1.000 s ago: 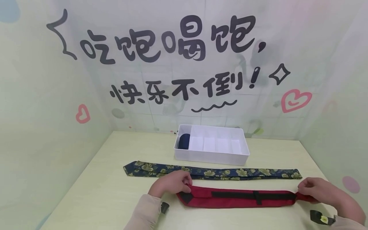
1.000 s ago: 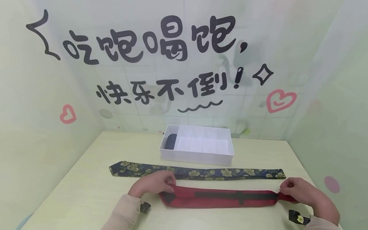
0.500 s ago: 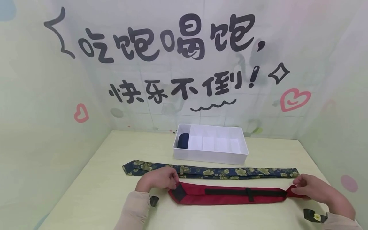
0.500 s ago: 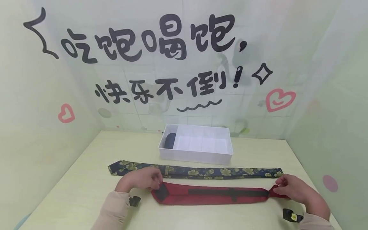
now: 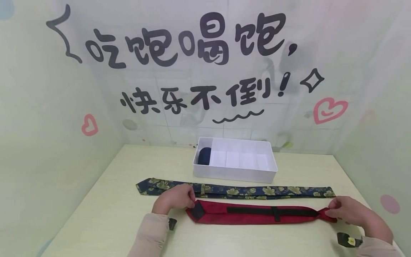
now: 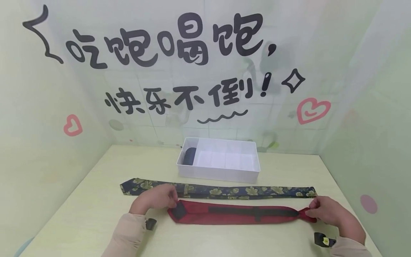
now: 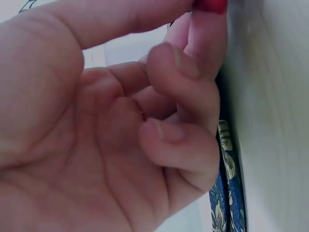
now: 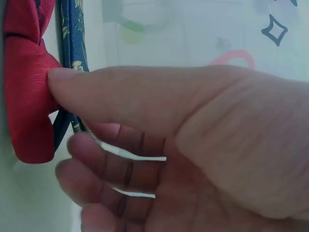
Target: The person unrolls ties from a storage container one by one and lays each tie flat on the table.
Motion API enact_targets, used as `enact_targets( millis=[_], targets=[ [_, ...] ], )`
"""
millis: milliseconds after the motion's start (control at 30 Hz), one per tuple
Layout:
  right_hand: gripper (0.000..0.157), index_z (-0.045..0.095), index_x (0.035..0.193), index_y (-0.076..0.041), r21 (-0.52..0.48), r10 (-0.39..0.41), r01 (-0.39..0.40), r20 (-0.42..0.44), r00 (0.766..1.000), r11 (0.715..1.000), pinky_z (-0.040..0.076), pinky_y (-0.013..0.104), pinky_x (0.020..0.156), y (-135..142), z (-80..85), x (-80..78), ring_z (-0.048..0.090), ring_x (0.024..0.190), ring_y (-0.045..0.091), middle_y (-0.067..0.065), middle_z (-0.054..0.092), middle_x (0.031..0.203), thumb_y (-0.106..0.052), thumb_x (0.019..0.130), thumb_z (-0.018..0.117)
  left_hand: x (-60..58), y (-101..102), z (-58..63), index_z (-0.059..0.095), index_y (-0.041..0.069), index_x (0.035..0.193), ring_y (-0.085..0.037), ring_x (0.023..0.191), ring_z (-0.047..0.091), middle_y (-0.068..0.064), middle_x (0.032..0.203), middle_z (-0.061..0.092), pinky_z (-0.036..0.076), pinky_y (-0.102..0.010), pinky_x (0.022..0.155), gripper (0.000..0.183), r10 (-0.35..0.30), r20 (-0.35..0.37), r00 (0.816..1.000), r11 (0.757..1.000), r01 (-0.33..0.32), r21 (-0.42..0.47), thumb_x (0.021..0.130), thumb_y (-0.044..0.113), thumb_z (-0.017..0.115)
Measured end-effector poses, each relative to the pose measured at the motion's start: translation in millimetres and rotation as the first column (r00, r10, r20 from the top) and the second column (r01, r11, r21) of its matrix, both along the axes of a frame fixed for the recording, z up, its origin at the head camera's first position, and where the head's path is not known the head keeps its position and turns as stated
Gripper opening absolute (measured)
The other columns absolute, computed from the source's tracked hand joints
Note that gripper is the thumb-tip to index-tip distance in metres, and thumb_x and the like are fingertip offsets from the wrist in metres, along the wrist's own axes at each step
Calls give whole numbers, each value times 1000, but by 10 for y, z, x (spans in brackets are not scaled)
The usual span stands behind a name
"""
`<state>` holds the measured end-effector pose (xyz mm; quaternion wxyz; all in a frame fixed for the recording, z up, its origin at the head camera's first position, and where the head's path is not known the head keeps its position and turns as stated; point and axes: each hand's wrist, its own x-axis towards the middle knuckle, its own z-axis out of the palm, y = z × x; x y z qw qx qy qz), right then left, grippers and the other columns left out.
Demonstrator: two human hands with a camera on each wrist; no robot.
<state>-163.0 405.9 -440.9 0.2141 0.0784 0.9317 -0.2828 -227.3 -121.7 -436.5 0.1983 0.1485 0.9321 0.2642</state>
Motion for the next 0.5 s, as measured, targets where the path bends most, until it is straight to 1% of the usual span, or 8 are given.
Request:
enact_targets(
  millis=[133, 300, 400, 500],
  targets=[
    [21, 60, 95, -1, 12, 10, -10, -6, 1000, 1000, 43, 31, 63, -15, -3, -19, 49, 74, 16, 1, 58, 80, -20, 87, 65, 35, 21, 13, 61, 13, 70, -16, 60, 48, 1, 69, 58, 37, -30, 53, 16, 39, -2, 999, 998, -39, -53, 77, 14, 75],
    [19, 63, 95, 0, 12, 2, -2, 5, 1000, 1000, 44, 31, 63, -20, 2, -45, 50, 73, 16, 1, 58, 79, -17, 88, 63, 79, 67, 18, 64, 12, 62, -15, 54, 47, 1, 61, 58, 36, -28, 50, 20, 79, -52, 995, 990, -85, -111, 75, 16, 79],
    [19, 65, 95, 1, 7, -4, 4, 13, 1000, 1000, 45, 31, 63, -13, -8, -55, 50, 73, 16, 1, 58, 78, -16, 88, 63, 94, 91, 18, 64, 12, 60, -15, 54, 47, 2, 60, 58, 36, -28, 50, 21, 95, -81, 992, 984, -105, -141, 73, 17, 80],
    [18, 66, 95, 1, 0, -7, 7, 13, 1000, 1000, 45, 31, 63, -8, -27, -63, 50, 73, 16, 1, 59, 77, -15, 88, 62, 105, 108, 27, 64, 12, 60, -15, 54, 48, 2, 61, 59, 37, -27, 50, 22, 105, -83, 991, 979, -117, -164, 74, 17, 80]
  ],
)
